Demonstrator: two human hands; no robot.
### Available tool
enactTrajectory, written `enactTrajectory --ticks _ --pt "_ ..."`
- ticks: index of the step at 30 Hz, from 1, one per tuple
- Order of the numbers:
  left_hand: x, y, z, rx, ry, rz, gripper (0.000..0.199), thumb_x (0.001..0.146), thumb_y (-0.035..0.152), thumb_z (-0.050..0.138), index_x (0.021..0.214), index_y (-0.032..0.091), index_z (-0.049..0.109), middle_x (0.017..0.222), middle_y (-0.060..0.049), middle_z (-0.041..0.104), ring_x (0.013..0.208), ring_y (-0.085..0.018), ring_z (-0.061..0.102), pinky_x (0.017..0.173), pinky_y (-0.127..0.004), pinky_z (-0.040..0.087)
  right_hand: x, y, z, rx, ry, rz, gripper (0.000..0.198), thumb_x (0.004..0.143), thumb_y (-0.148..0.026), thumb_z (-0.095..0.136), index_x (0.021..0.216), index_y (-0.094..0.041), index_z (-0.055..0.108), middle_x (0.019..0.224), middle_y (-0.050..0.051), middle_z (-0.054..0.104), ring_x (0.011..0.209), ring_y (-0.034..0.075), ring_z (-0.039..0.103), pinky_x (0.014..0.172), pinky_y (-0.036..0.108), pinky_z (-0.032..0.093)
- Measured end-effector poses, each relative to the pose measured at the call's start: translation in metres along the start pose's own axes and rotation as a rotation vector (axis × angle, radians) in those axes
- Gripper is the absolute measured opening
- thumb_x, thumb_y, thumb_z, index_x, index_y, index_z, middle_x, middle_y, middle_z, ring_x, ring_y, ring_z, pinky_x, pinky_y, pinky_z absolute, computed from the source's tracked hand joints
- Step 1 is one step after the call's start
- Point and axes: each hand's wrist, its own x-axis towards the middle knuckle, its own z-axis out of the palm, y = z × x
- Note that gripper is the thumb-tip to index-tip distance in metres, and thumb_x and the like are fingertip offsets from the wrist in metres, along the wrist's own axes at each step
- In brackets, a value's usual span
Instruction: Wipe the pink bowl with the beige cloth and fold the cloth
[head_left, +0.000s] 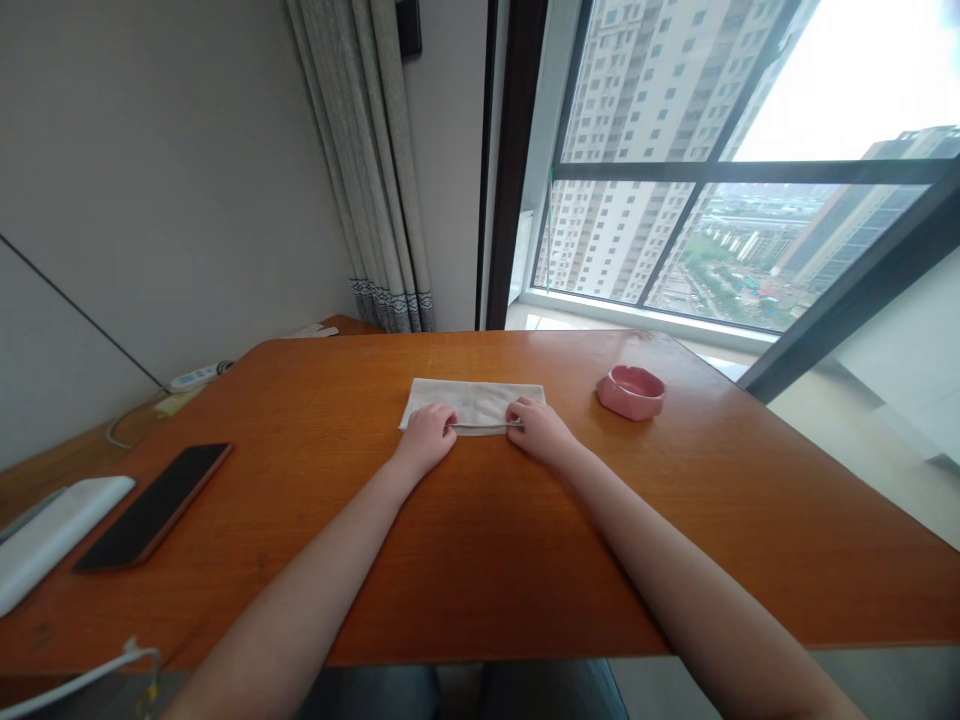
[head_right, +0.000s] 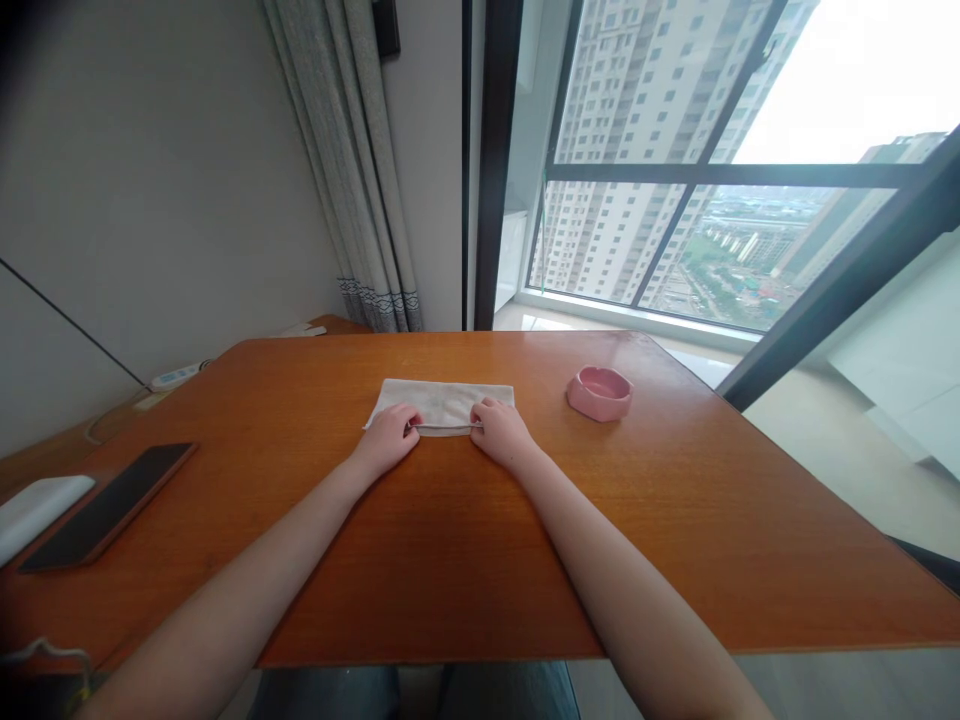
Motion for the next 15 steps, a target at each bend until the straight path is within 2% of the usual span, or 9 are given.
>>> enactTrajectory --ticks 3,8,12,15 --pt "0.0001 0.0025 -0.0018 0.013 0.034 0.002 0.012 0.072 0.012 0.045 0.075 0.020 0.052 0.081 -0.003 0.059 0.078 -0.019 0.053 0.076 -0.034 0.040 -0.0007 -0.0042 -0.0013 -0.053 -0.016 -0.005 0.015 0.077 -0.017 0.048 0.086 -0.020 0.059 0.093 0.005 0.059 0.088 0.018 0.054 0.080 0.027 0.037" --pt "0.0004 0.0015 -0.0018 0.081 -0.006 -0.027 0.014 0.069 0.008 0.044 0.072 0.020 0.050 0.081 -0.004 0.058 0.078 -0.020 0.053 0.074 -0.034 0.039 -0.0006 -0.0037 -0.0011 -0.137 -0.019 0.037 0.019 0.074 -0.010 0.047 0.087 -0.019 0.058 0.092 0.006 0.060 0.086 0.018 0.055 0.074 0.027 0.036" --pt "0.0003 -0.0005 -0.0007 0.131 -0.018 -0.055 0.017 0.068 0.004 0.042 0.069 0.020 0.050 0.081 -0.004 0.058 0.080 -0.020 0.053 0.074 -0.034 0.038 -0.0003 -0.0020 0.0011 -0.191 -0.086 0.113 0.021 0.075 -0.008 0.046 0.088 -0.018 0.059 0.095 0.008 0.060 0.085 0.019 0.056 0.071 0.027 0.036" --pt "0.0008 -0.0009 -0.0012 0.162 -0.012 -0.066 0.019 0.067 0.002 0.041 0.067 0.020 0.049 0.079 -0.004 0.058 0.081 -0.020 0.053 0.074 -0.034 0.037 -0.0003 -0.0068 0.0002 -0.216 -0.118 0.117 0.024 0.077 -0.005 0.043 0.090 -0.018 0.059 0.098 0.008 0.060 0.086 0.019 0.057 0.068 0.026 0.036"
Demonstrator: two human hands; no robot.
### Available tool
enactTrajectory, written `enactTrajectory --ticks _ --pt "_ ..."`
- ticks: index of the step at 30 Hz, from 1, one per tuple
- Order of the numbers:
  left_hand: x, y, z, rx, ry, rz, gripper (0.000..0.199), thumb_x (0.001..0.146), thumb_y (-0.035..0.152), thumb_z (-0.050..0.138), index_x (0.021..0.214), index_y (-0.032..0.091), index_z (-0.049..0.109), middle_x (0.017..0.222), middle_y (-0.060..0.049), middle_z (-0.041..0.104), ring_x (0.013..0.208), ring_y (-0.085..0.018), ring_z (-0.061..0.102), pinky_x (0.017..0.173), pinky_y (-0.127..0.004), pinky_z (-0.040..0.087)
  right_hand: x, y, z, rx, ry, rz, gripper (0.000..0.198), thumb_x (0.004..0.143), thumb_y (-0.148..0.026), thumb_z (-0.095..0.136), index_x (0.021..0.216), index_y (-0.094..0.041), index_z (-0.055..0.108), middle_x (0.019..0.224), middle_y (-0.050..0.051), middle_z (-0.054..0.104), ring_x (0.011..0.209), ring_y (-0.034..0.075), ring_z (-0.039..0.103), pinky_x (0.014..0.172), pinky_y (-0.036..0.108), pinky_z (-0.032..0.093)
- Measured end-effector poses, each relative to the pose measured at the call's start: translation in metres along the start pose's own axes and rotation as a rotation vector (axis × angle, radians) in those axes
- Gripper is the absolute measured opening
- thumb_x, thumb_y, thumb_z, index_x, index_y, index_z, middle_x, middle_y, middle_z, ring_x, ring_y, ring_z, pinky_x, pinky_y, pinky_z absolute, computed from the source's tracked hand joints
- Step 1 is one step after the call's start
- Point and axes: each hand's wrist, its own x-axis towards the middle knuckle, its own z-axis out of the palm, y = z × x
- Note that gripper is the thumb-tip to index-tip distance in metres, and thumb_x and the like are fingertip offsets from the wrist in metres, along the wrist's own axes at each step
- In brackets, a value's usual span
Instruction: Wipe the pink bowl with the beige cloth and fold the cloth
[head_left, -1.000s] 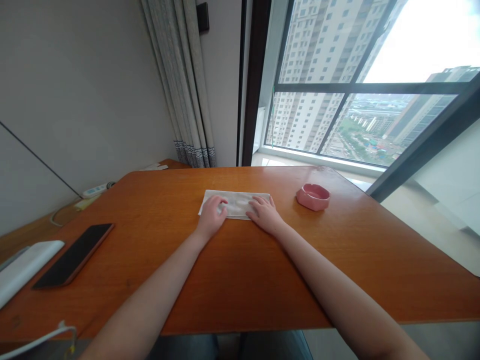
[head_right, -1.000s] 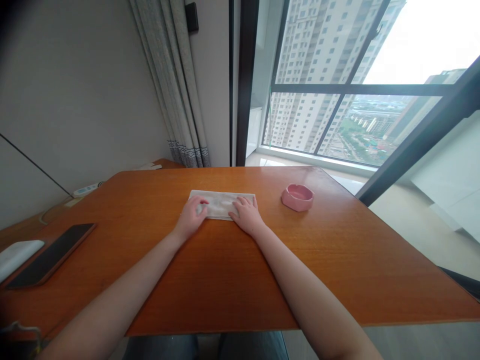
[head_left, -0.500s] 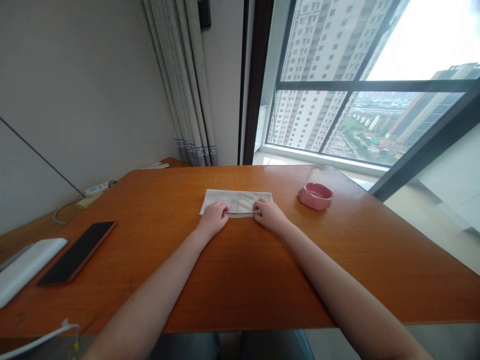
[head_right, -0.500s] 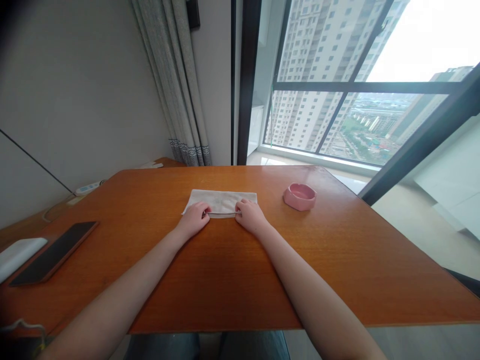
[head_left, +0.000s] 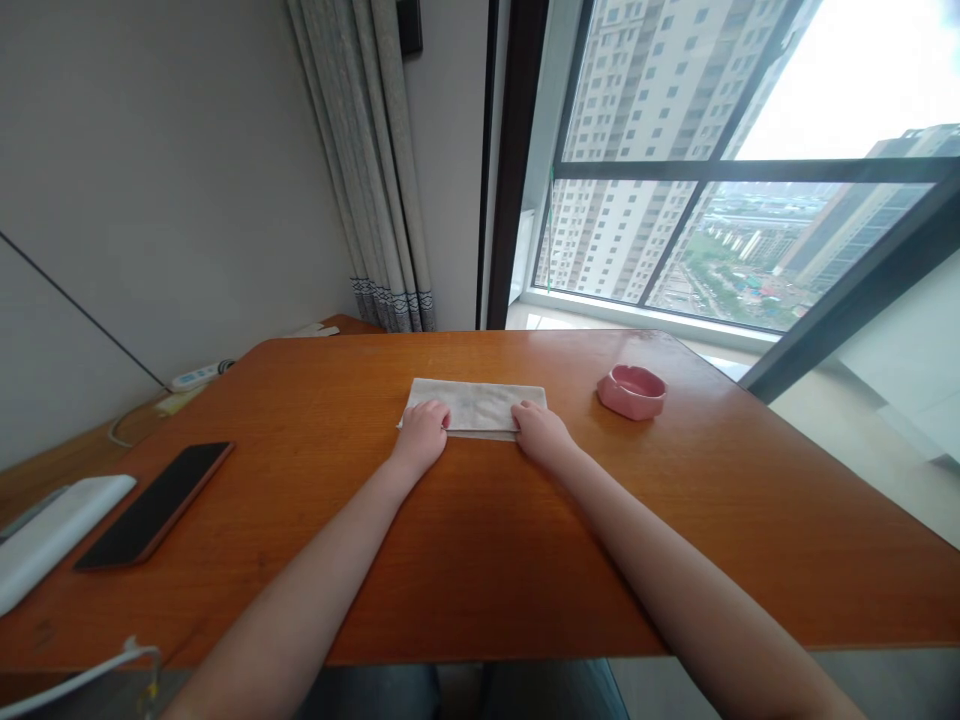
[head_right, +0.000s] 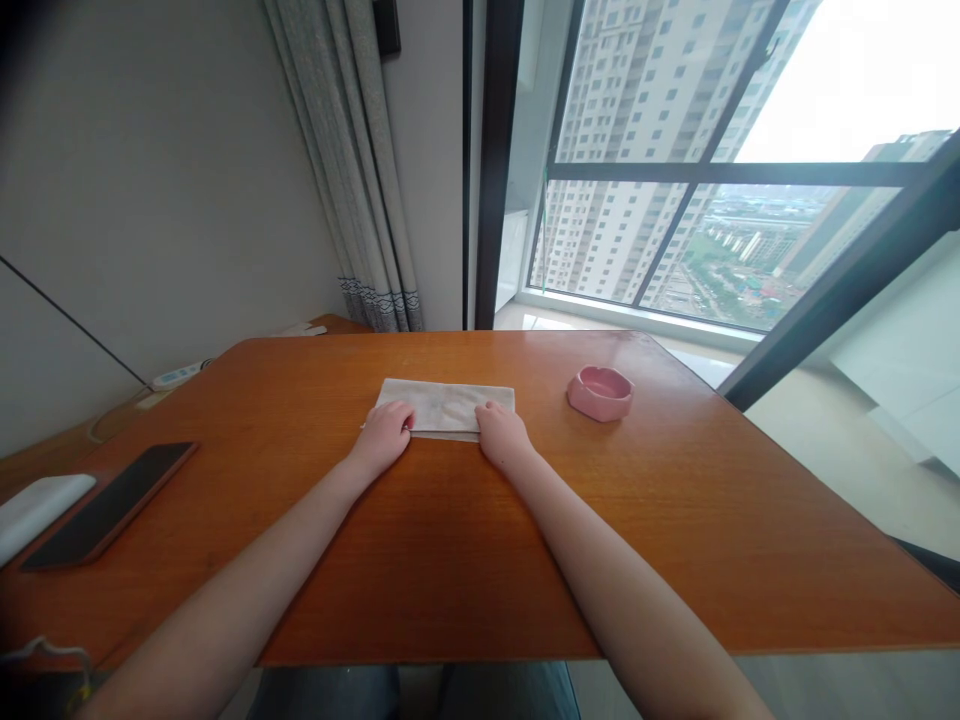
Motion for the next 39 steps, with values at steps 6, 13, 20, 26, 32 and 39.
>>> enactTrajectory --ticks 6,13,20,26,32,39 --pt "0.001 0.000 -0.001 0.018 0.018 0.018 0.020 0.070 0.003 0.040 0.069 0.020 0.051 0.082 -0.005 0.059 0.084 -0.020 0.053 0.075 -0.033 0.037 -0.005 -0.008 -0.009 -0.073 0.089 -0.057 0.025 0.080 -0.006 0.041 0.089 -0.018 0.060 0.102 0.009 0.059 0.091 0.019 0.057 0.067 0.026 0.037" --pt "0.001 -0.001 0.003 0.053 -0.083 -0.021 0.018 0.074 0.007 0.040 0.070 0.020 0.052 0.083 -0.005 0.059 0.083 -0.021 0.053 0.073 -0.033 0.036 -0.008 -0.003 -0.008 -0.001 -0.120 -0.060 0.019 0.076 -0.020 0.049 0.088 -0.018 0.063 0.096 0.007 0.065 0.083 0.020 0.060 0.062 0.026 0.037" --pt "-0.003 0.004 -0.003 0.078 -0.064 -0.045 0.011 0.078 0.019 0.043 0.071 0.020 0.051 0.083 -0.005 0.059 0.085 -0.021 0.053 0.075 -0.034 0.036 -0.014 -0.009 -0.021 -0.014 -0.228 -0.055 0.031 0.077 -0.045 0.052 0.080 -0.019 0.068 0.086 0.007 0.069 0.076 0.021 0.061 0.061 0.027 0.038" --pt "-0.002 0.011 -0.008 -0.042 0.003 0.016 0.037 0.093 0.032 0.024 0.075 0.020 0.054 0.081 -0.006 0.061 0.084 -0.020 0.056 0.078 -0.034 0.040 -0.010 -0.004 -0.021 0.121 -0.131 0.072 0.071 0.090 -0.061 0.012 0.078 -0.018 0.068 0.086 0.011 0.068 0.081 0.023 0.062 0.072 0.031 0.042" --pt "-0.007 0.013 0.007 -0.170 -0.142 0.226 0.047 0.094 0.048 0.026 0.127 0.024 0.048 0.138 -0.007 0.046 0.129 -0.022 0.038 0.108 -0.041 0.027 -0.002 -0.019 0.017 0.079 0.128 0.068 0.055 0.093 -0.050 0.027 0.137 -0.019 0.039 0.147 0.012 0.035 0.134 0.028 0.030 0.107 0.041 0.023" --pt "-0.008 0.016 0.013 -0.121 -0.199 0.200 0.056 0.094 0.049 0.020 0.142 0.024 0.032 0.153 -0.007 0.025 0.141 -0.021 0.018 0.114 -0.045 0.012 -0.002 -0.018 0.028 0.117 -0.096 -0.063 0.065 0.089 -0.059 0.029 0.145 -0.025 0.025 0.155 0.007 0.015 0.142 0.030 0.009 0.112 0.047 0.008"
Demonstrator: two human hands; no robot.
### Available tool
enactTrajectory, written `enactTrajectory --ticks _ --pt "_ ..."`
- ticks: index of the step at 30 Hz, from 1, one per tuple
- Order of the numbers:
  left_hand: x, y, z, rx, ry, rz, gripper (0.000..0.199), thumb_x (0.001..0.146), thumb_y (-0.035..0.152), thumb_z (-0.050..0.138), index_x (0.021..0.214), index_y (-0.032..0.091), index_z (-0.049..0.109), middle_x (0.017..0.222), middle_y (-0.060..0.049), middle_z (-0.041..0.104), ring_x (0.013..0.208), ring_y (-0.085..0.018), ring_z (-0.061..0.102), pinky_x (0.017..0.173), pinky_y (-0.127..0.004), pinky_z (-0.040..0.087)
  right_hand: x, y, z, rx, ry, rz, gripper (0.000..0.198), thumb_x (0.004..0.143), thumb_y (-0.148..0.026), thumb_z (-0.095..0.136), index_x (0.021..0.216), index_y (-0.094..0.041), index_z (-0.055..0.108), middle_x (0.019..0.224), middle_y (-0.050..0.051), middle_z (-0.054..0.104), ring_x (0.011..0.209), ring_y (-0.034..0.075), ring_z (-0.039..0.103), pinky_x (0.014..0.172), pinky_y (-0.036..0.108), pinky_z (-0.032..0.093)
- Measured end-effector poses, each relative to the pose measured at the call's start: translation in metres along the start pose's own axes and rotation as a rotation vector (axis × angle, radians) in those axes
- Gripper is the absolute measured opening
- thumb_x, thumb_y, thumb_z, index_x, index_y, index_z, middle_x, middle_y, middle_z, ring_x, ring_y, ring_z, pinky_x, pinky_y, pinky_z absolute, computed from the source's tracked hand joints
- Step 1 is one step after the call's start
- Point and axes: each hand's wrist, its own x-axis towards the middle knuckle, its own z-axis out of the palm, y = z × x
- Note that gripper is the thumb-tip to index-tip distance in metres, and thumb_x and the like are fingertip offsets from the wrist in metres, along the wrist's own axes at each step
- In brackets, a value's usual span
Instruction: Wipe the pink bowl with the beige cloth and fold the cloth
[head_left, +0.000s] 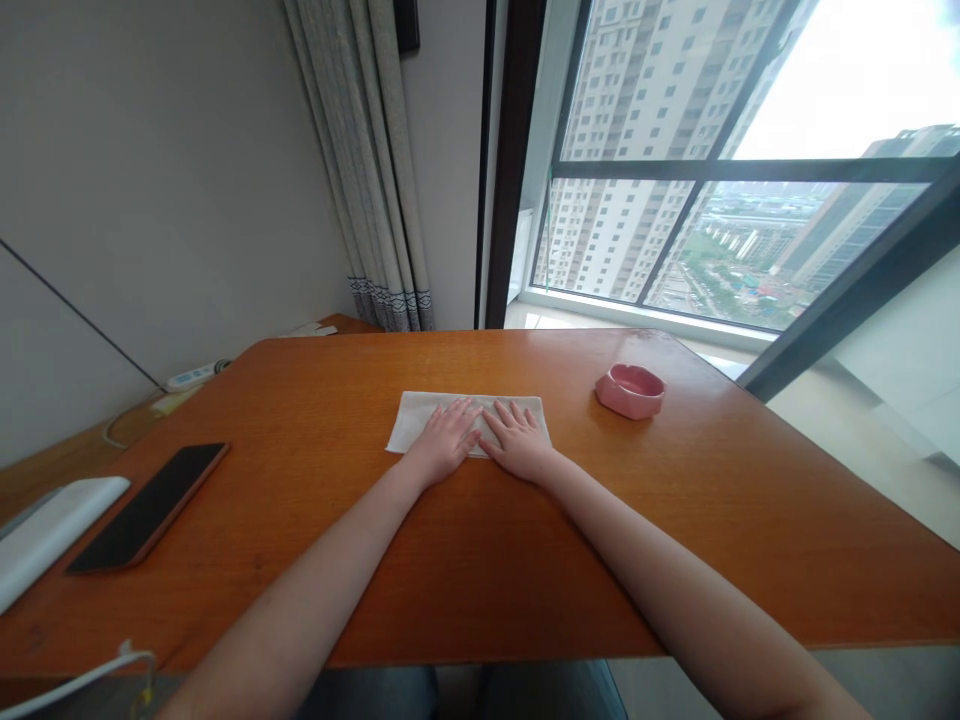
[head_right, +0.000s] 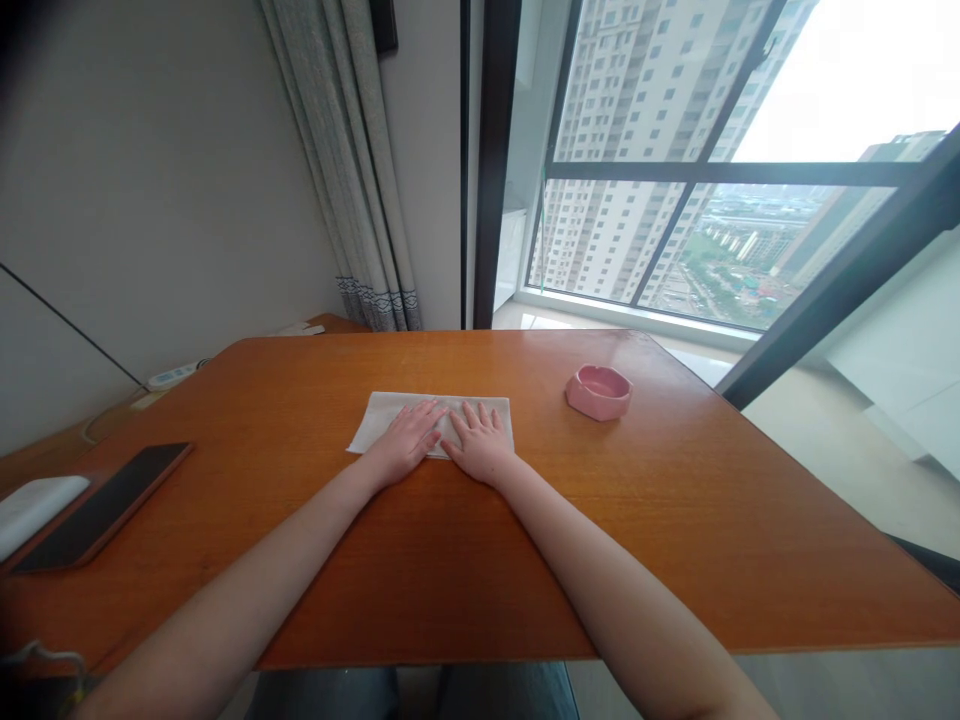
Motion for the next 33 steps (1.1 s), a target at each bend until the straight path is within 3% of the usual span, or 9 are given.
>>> enactTrajectory --ticks 7,12,15,20,24,28,33 --pt "0.003 -0.019 0.001 0.156 -0.015 -0.356 0.060 0.093 0.051 0.021 0.142 0.019 0.033 0.153 -0.011 0.022 0.141 -0.027 0.018 0.113 -0.049 0.010 0.002 0.003 -0.003 0.058 0.128 0.134 0.050 0.094 -0.045 0.025 0.133 -0.020 0.044 0.150 0.007 0.031 0.139 0.028 0.020 0.112 0.046 0.012" --pt "0.003 -0.035 -0.004 0.149 -0.003 -0.485 0.063 0.091 0.054 0.020 0.144 0.021 0.030 0.154 -0.010 0.019 0.142 -0.028 0.015 0.113 -0.053 0.008 0.005 0.004 0.000 0.008 0.103 0.272 0.072 0.089 -0.061 0.027 0.146 -0.016 0.023 0.154 0.012 0.017 0.141 0.031 0.011 0.112 0.046 0.009" --pt "0.002 -0.044 -0.009 0.128 0.029 -0.557 0.058 0.091 0.049 0.024 0.143 0.024 0.030 0.154 -0.009 0.020 0.141 -0.030 0.017 0.110 -0.059 0.010 0.005 0.006 -0.002 -0.005 0.067 0.347 0.076 0.088 -0.064 0.022 0.147 -0.015 0.020 0.154 0.014 0.013 0.142 0.031 0.008 0.112 0.047 0.009" --pt "-0.004 -0.053 -0.028 0.215 0.243 -0.624 0.051 0.089 0.028 0.029 0.138 0.015 0.034 0.134 -0.020 0.048 0.122 -0.030 0.048 0.099 -0.046 0.037 0.007 0.009 -0.002 -0.010 0.083 0.372 0.075 0.089 -0.062 0.021 0.147 -0.014 0.020 0.154 0.015 0.013 0.142 0.030 0.008 0.112 0.046 0.008" --pt "-0.011 -0.057 -0.041 0.243 0.085 -0.721 0.045 0.086 0.043 0.036 0.113 0.010 0.052 0.104 -0.021 0.064 0.100 -0.035 0.060 0.083 -0.046 0.044 0.010 0.014 -0.001 -0.004 0.099 0.388 0.075 0.089 -0.061 0.022 0.146 -0.013 0.021 0.154 0.015 0.014 0.142 0.031 0.009 0.112 0.045 0.008" --pt "-0.011 -0.055 -0.037 0.225 0.007 -0.681 0.040 0.085 0.048 0.039 0.095 0.014 0.056 0.106 -0.020 0.063 0.101 -0.034 0.058 0.081 -0.042 0.045 0.011 0.017 0.000 -0.003 0.112 0.377 0.075 0.089 -0.061 0.022 0.146 -0.013 0.022 0.154 0.016 0.015 0.142 0.031 0.010 0.112 0.045 0.010" --pt "-0.005 -0.047 -0.029 0.177 0.070 -0.560 0.020 0.088 0.030 0.037 0.097 0.017 0.050 0.100 -0.015 0.064 0.095 -0.027 0.061 0.076 -0.035 0.044 0.011 0.018 -0.001 0.005 0.151 0.306 0.067 0.091 -0.055 0.025 0.144 -0.014 0.028 0.153 0.015 0.017 0.141 0.031 0.012 0.111 0.045 0.012"
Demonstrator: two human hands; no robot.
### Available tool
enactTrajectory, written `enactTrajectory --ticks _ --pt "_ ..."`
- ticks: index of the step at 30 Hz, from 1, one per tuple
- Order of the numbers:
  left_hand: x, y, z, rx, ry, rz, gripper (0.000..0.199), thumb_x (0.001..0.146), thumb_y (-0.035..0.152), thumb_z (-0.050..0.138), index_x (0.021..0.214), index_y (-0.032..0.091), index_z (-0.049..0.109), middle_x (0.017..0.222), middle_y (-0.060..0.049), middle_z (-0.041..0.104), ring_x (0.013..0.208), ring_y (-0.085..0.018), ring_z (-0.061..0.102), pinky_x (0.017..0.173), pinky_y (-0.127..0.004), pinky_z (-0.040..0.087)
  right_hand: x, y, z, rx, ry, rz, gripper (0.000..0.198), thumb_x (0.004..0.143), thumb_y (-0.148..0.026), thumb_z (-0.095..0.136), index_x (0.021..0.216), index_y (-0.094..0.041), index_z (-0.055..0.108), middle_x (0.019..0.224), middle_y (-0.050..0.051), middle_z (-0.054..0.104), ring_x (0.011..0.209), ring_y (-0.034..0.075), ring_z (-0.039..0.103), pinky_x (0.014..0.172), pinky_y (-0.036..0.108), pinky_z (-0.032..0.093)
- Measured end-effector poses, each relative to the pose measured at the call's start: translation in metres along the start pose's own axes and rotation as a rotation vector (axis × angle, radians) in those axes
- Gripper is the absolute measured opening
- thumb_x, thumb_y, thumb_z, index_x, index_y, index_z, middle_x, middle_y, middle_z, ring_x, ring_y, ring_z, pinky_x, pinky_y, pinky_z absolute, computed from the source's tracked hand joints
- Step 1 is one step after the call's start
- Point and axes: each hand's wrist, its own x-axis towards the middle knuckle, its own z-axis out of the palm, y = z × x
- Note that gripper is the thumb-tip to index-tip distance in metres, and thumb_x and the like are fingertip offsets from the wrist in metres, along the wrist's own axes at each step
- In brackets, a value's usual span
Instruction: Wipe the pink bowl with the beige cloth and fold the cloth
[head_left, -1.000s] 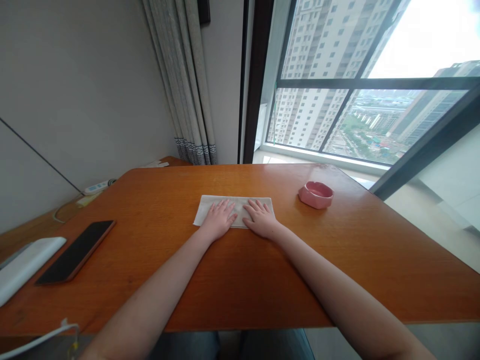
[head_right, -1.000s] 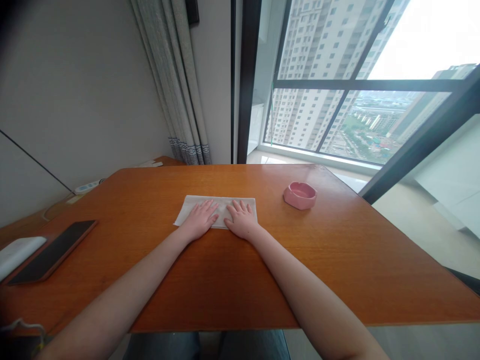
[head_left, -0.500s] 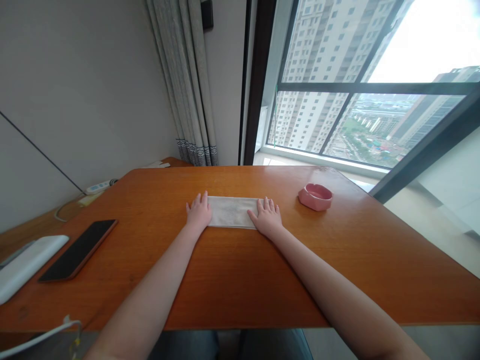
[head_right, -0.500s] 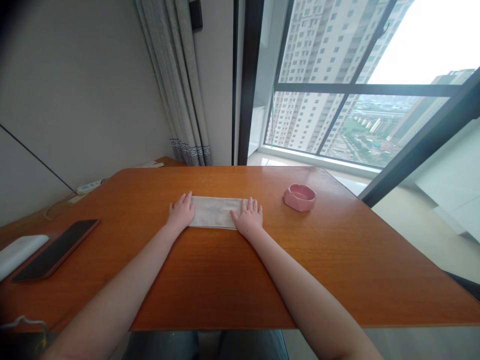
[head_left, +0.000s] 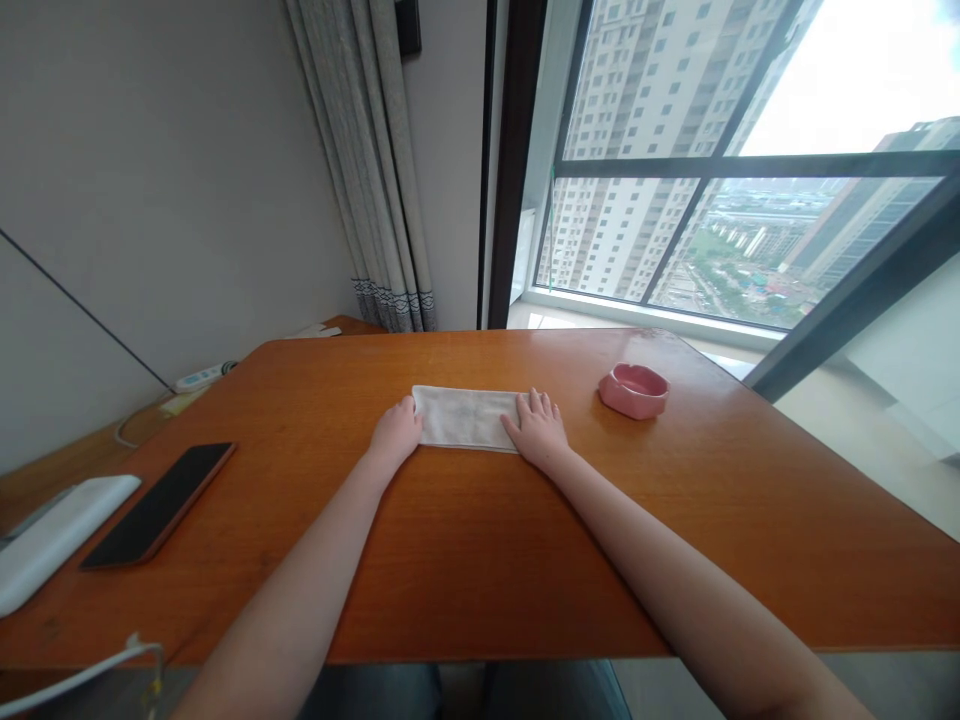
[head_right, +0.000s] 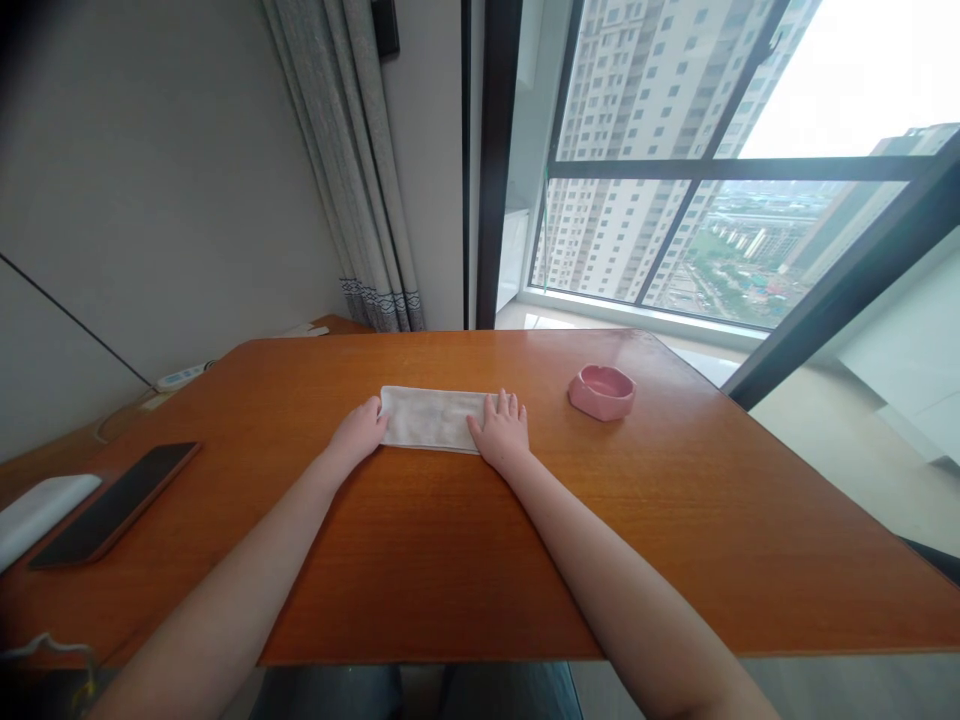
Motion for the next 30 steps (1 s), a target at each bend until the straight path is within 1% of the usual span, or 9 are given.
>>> enactTrajectory --ticks 5,10,14,18,21,23,26,28,30 --pt "0.008 -0.017 -0.005 -0.147 0.065 -0.129 0.023 0.089 0.029 0.037 0.109 0.018 0.041 0.090 -0.011 0.066 0.080 -0.025 0.064 0.065 -0.032 0.044 0.001 0.000 -0.001 0.051 0.012 -0.157 0.058 0.092 -0.050 0.029 0.140 -0.018 0.035 0.154 0.012 0.018 0.141 0.028 0.013 0.112 0.042 0.014" --pt "0.012 -0.041 -0.011 -0.151 0.132 -0.266 0.034 0.088 0.031 0.038 0.119 0.016 0.037 0.098 -0.015 0.065 0.090 -0.027 0.064 0.071 -0.034 0.045 -0.002 0.000 0.000 0.012 -0.038 -0.185 0.062 0.090 -0.054 0.030 0.141 -0.019 0.032 0.153 0.009 0.022 0.140 0.030 0.017 0.112 0.048 0.012" --pt "0.008 -0.036 -0.013 -0.137 0.041 -0.216 0.051 0.083 0.034 0.045 0.130 0.017 0.032 0.117 -0.019 0.059 0.103 -0.031 0.060 0.076 -0.037 0.046 -0.003 -0.001 0.000 -0.005 -0.046 -0.176 0.066 0.090 -0.056 0.027 0.144 -0.018 0.028 0.154 0.008 0.019 0.141 0.030 0.015 0.112 0.049 0.010" --pt "0.007 -0.034 -0.015 -0.124 -0.059 -0.237 0.058 0.078 0.031 0.048 0.132 0.017 0.032 0.115 -0.020 0.061 0.100 -0.035 0.060 0.074 -0.041 0.046 -0.003 -0.001 0.000 0.001 -0.050 -0.174 0.065 0.090 -0.056 0.027 0.144 -0.019 0.028 0.154 0.008 0.018 0.141 0.029 0.014 0.112 0.049 0.010" --pt "0.010 -0.038 -0.015 -0.256 0.072 -0.253 0.054 0.077 0.028 0.051 0.128 0.017 0.036 0.110 -0.016 0.062 0.096 -0.031 0.061 0.075 -0.038 0.046 -0.003 -0.001 0.001 0.010 -0.046 -0.195 0.067 0.090 -0.058 0.026 0.144 -0.018 0.028 0.154 0.009 0.018 0.141 0.029 0.014 0.112 0.049 0.009" --pt "0.011 -0.034 -0.012 -0.425 0.311 -0.219 0.049 0.077 0.025 0.051 0.125 0.018 0.039 0.104 -0.011 0.062 0.091 -0.025 0.061 0.076 -0.035 0.047 -0.004 -0.003 0.001 0.017 -0.046 -0.217 0.072 0.088 -0.062 0.027 0.144 -0.017 0.027 0.154 0.010 0.017 0.141 0.030 0.012 0.112 0.049 0.007" --pt "0.006 -0.009 -0.004 -0.689 0.662 -0.104 0.036 0.080 0.023 0.050 0.115 0.018 0.047 0.100 -0.007 0.061 0.087 -0.019 0.060 0.079 -0.032 0.047 -0.007 -0.010 0.003 0.038 -0.041 -0.255 0.080 0.084 -0.068 0.028 0.144 -0.016 0.027 0.154 0.011 0.018 0.141 0.031 0.012 0.113 0.049 0.005" --pt "-0.001 0.015 0.003 -0.718 0.708 0.071 0.024 0.081 0.023 0.051 0.105 0.019 0.055 0.099 -0.006 0.062 0.091 -0.019 0.058 0.085 -0.033 0.045 -0.008 -0.015 0.003 0.060 -0.032 -0.278 0.082 0.083 -0.070 0.029 0.144 -0.016 0.029 0.153 0.011 0.020 0.141 0.031 0.013 0.113 0.049 0.005" --pt "-0.008 0.036 0.010 -0.610 0.568 0.337 0.018 0.080 0.021 0.054 0.097 0.020 0.061 0.097 -0.005 0.063 0.094 -0.020 0.056 0.089 -0.035 0.042 -0.009 -0.018 0.003 0.088 -0.015 -0.290 0.080 0.083 -0.069 0.031 0.143 -0.015 0.030 0.152 0.011 0.023 0.140 0.031 0.016 0.113 0.049 0.007"
